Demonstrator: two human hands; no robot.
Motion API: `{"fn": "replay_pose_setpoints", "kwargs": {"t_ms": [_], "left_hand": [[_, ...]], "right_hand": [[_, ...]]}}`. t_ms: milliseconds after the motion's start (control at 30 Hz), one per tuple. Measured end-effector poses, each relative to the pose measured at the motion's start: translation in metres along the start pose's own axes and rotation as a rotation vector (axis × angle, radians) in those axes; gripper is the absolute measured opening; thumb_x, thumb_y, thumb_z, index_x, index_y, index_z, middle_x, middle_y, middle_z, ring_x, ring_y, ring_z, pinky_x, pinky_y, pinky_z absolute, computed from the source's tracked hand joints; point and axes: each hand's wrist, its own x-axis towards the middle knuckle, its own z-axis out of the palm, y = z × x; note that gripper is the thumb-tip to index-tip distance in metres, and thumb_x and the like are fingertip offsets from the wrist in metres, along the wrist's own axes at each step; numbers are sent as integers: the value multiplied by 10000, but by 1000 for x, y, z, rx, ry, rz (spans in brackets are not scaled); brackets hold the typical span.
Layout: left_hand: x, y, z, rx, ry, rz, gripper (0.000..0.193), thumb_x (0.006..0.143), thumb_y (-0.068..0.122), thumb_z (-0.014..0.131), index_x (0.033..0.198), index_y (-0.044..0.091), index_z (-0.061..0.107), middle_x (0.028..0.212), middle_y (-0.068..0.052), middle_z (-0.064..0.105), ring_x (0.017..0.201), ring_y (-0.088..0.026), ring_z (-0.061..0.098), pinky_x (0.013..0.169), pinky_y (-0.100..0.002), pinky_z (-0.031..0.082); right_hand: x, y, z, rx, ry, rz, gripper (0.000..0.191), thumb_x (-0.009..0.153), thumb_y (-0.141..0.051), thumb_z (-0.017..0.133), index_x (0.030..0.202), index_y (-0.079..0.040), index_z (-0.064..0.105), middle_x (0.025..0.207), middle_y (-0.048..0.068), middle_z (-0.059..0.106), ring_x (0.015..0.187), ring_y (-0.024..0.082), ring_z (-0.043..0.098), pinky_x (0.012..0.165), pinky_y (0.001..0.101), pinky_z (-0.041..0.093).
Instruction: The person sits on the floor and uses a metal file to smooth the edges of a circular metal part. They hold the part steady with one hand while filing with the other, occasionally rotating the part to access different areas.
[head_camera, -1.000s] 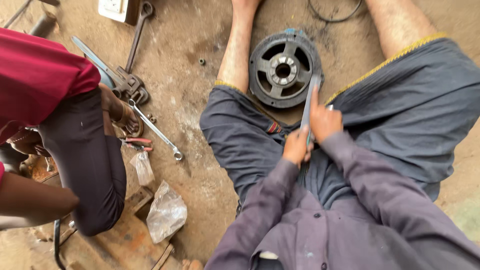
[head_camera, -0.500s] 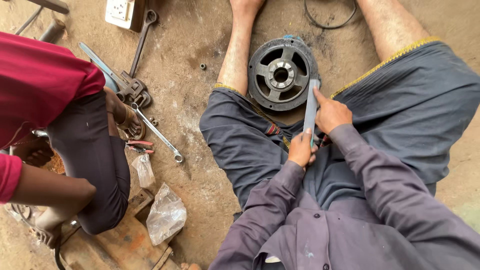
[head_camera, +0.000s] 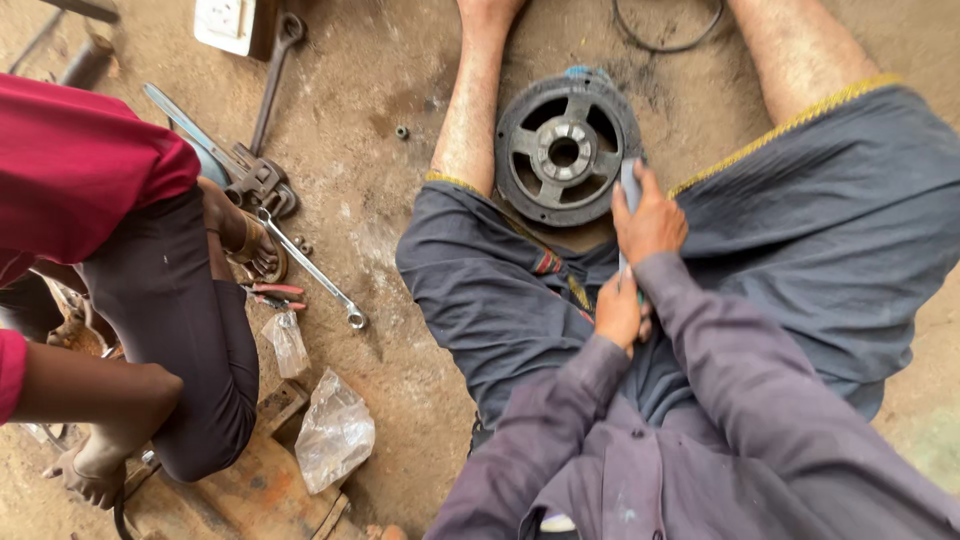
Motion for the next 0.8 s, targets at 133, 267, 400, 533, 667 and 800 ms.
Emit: {"fn": "replay_pose_setpoints", "kwargs": {"t_ms": [133,267,400,533,667,800], "left_hand": [[-5,7,4,57,76,12,372,1102,416,386,1091,103,588,587,-28,467,379,-125,376,357,-299,321],[-6,5,3,133,60,81,397,1087,398,409,1125,78,641,593,-28,501,395,-124,413,362,-301,319],[13,2,3,230,102,232,417,1108,387,435,1148,36,658,643,-38,566,460,-120,497,418,-297,388],[31,6,4,139,38,242,421,1125,372,440,1121,15,662,684,-40,602,459,-119,483,422,-299,372],[23,12,4,94,-23,156,360,1108,389,423,1116,89,621,612,-38,531,391,-130,437,373,-310,338],[22,23,9,178,44,136,375,1078,388,426,1116,81,638,592,-38,522,384,-133,425,367,-316,327]], "right_hand": [[2,1,3,60,33,-36,421,1022,-433,648,1368,-195,660,957,259,723,855,499,675,754,571,528],[1,3,4,131,59,14,348,1034,-389,597,1327,-234,704,1035,232,727,941,462,681,821,558,529],[16,4,5,127,28,-22,343,1075,-360,581,1337,-166,686,1107,222,719,983,473,661,818,570,519],[29,1,5,131,65,-7,373,1024,-347,596,1335,-175,707,1082,233,710,975,476,660,808,570,519],[23,1,4,192,77,-11,331,1065,-363,586,1306,-170,708,1114,212,722,1017,444,680,848,533,543],[31,5,11,183,120,0,340,1035,-332,607,1319,-180,718,1100,225,721,987,448,680,828,533,536]]}}
